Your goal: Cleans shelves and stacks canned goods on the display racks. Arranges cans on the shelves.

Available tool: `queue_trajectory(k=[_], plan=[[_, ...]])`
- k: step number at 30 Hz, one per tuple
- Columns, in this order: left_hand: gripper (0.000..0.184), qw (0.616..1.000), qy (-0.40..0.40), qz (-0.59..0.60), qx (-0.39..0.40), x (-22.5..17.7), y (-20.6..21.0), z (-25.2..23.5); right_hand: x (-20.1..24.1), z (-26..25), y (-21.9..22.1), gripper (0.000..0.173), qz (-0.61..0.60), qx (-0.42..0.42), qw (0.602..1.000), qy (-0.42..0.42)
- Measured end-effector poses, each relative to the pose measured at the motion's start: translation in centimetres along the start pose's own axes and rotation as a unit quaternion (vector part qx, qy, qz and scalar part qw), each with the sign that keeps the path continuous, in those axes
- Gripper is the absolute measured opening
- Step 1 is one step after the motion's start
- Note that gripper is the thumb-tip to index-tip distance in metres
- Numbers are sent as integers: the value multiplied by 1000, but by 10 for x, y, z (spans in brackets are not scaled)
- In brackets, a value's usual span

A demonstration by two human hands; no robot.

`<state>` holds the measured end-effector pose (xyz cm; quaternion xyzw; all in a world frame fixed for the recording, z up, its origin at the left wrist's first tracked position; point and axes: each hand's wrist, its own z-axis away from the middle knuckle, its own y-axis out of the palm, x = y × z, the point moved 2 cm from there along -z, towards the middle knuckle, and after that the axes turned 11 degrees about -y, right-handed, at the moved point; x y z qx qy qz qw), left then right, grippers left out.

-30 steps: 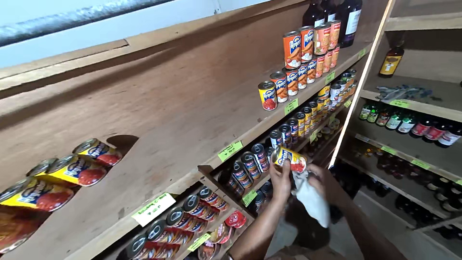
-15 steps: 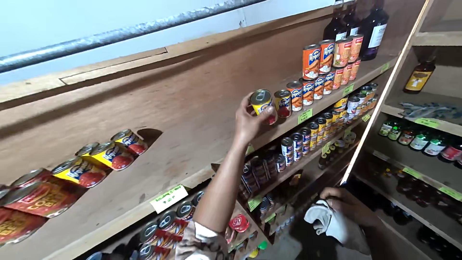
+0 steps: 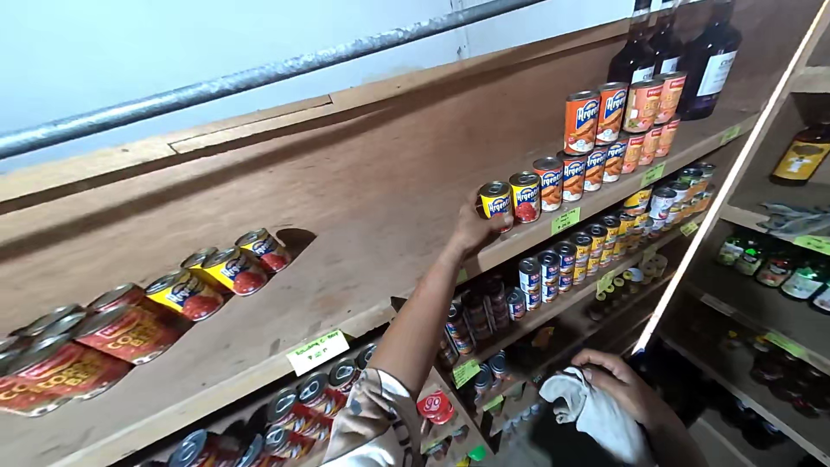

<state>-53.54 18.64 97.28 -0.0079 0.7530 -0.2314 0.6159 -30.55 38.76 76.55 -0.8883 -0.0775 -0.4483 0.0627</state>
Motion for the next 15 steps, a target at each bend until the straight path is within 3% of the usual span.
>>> queue_trajectory(k=[2, 8, 15], plan=[[83, 999, -8, -43, -1, 4, -1, 2, -5, 0, 1, 21, -5, -6, 1000, 5], [59, 998, -5, -69, 12, 1, 0, 7, -10, -4, 6, 20, -18, -11, 1000, 14], [59, 997, 10, -70, 7, 3, 4, 8, -15, -7, 11, 21, -13, -8, 1000, 23]])
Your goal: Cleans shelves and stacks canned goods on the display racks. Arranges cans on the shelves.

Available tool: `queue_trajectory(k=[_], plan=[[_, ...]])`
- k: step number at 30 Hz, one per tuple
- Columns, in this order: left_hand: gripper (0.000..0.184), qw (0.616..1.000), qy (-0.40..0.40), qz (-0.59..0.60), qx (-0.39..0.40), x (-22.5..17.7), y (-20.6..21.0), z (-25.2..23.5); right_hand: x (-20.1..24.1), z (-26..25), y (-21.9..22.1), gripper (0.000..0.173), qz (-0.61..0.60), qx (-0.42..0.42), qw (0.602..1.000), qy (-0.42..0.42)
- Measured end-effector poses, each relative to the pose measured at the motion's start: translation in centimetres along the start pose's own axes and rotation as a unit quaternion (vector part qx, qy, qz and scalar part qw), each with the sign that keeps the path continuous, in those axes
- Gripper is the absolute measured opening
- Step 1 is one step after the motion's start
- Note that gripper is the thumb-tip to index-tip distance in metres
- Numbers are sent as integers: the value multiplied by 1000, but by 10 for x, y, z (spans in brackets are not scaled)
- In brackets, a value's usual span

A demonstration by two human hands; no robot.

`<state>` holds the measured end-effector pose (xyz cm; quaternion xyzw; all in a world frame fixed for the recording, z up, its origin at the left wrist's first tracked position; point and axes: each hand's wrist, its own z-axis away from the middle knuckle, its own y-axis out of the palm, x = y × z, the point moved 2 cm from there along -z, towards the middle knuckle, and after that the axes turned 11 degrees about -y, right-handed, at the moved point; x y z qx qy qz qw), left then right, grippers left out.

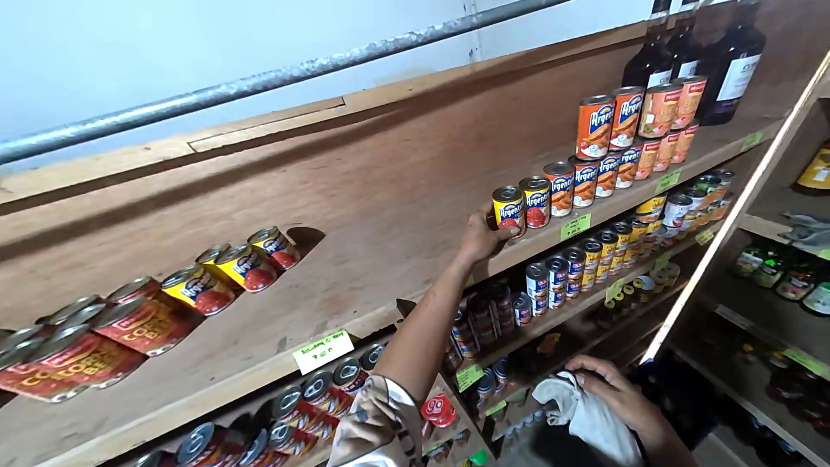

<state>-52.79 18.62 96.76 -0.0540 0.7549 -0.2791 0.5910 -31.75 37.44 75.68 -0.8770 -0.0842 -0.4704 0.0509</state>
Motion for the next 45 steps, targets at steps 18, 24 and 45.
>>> queue_trajectory(k=[18, 24, 45], plan=[[72, 892, 277, -290, -210, -25, -42, 130, -48, 2, 22, 30, 77, 87, 978, 176], [59, 787, -76, -503, -347, 13, -270, 151, -34, -28, 53, 30, 87, 162, 973, 142], [72, 894, 9, -262, -363, 11, -268, 210, -11, -16, 83, 24, -94, -149, 972, 154]])
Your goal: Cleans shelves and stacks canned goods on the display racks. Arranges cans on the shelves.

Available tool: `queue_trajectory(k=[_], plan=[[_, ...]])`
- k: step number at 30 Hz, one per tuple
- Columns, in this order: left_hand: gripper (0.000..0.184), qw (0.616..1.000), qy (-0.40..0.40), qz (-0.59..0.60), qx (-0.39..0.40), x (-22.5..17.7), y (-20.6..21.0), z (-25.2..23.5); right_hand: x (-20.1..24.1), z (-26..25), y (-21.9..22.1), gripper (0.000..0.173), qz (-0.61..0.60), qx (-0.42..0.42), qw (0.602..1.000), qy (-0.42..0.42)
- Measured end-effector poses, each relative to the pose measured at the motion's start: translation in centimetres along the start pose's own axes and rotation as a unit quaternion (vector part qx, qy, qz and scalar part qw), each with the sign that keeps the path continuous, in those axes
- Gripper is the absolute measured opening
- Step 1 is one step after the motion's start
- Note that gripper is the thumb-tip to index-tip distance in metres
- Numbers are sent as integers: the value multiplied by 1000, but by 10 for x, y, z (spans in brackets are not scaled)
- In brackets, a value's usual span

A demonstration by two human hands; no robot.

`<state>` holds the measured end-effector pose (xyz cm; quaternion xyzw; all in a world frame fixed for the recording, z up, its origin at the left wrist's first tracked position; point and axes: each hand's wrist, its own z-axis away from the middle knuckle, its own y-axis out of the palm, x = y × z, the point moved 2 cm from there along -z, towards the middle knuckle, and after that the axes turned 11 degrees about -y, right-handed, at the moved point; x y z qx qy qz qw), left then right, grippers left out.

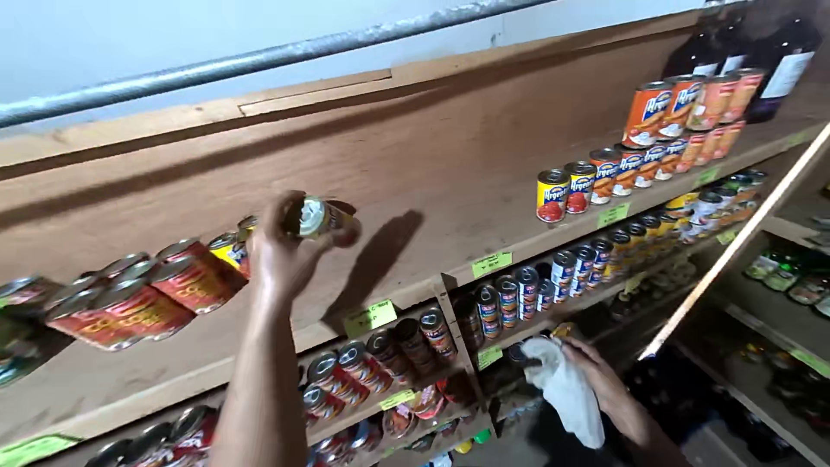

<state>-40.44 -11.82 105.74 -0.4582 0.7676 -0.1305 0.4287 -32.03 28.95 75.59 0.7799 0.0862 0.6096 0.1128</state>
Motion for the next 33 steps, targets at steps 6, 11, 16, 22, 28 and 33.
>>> queue_trajectory(k=[6, 11, 16, 22, 28, 33], plan=[[78, 885, 24, 386, 259, -93, 152, 174, 42, 5, 24, 50, -166, -133, 976, 40], [74, 877, -9, 328, 350, -99, 248, 247, 18, 24, 16, 43, -91, -176, 976, 91], [70, 862, -14, 338, 377, -86, 274, 269, -10, 11, -30, 27, 172, -180, 969, 4], [65, 806, -131, 319, 481, -85, 293, 275, 29, 1, -28, 32, 339, -35, 930, -138], [48, 795, -206, 309, 480, -78, 304, 284, 24, 8, -23, 30, 460, 162, 857, -164], [62, 771, -199, 344, 497, -67, 308, 287, 26, 7, -57, 21, 411, 172, 889, -107]])
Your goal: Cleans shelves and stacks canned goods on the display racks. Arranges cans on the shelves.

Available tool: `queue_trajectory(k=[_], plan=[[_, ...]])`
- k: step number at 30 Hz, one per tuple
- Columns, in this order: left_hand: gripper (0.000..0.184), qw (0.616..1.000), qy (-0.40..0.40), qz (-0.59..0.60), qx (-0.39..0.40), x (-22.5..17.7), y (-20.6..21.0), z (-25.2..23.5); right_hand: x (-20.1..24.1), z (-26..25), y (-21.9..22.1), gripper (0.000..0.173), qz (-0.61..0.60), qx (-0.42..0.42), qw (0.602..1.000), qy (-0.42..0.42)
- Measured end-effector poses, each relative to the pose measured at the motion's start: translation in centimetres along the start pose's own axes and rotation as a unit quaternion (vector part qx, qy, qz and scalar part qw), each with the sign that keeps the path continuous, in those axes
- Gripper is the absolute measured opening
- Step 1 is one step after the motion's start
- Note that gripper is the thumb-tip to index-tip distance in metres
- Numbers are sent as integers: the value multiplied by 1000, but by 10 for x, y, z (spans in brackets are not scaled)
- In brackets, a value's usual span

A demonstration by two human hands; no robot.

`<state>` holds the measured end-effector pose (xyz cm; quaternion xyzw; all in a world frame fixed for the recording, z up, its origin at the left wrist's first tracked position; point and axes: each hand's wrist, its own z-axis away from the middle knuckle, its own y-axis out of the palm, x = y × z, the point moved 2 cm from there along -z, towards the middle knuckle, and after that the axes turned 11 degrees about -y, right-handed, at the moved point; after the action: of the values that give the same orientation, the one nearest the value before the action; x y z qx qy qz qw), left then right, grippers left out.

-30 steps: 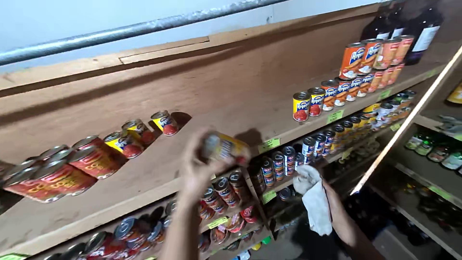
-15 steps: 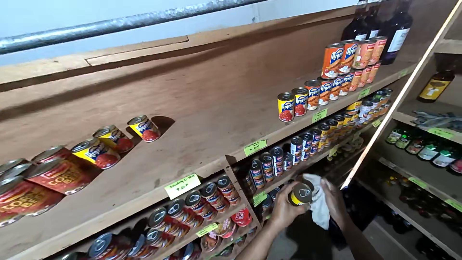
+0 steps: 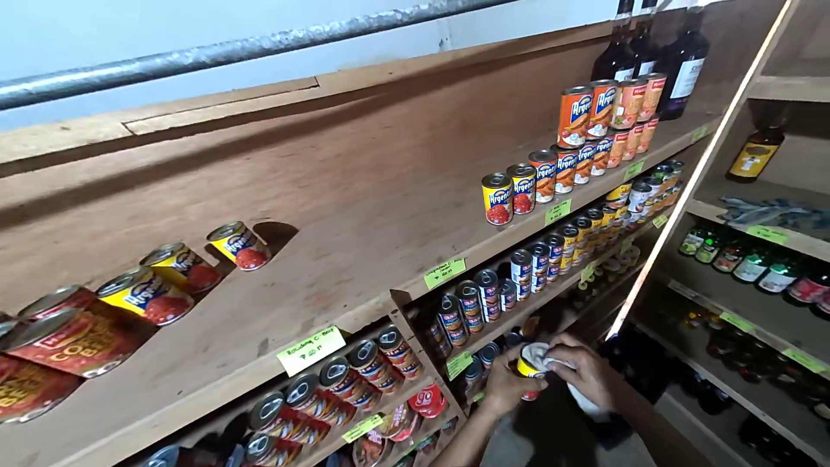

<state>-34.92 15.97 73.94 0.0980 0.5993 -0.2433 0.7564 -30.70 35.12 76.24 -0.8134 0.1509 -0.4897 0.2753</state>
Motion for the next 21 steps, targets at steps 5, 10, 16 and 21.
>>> queue_trajectory(k=[5, 10, 16, 21], plan=[[50, 994, -41, -103, -9, -7, 5, -4, 23, -19, 12, 28, 51, -5, 994, 92], [66, 999, 17, -34, -3, 3, -1, -9, 14, -7, 1, 25, 34, 87, 996, 10], [60, 998, -11, -59, 26, 1, 12, -1, 17, -17, -5, 25, 130, 103, 986, 20], [60, 991, -43, -115, 47, 12, 3, -5, 0, -16, 6, 26, 166, 186, 968, -32]])
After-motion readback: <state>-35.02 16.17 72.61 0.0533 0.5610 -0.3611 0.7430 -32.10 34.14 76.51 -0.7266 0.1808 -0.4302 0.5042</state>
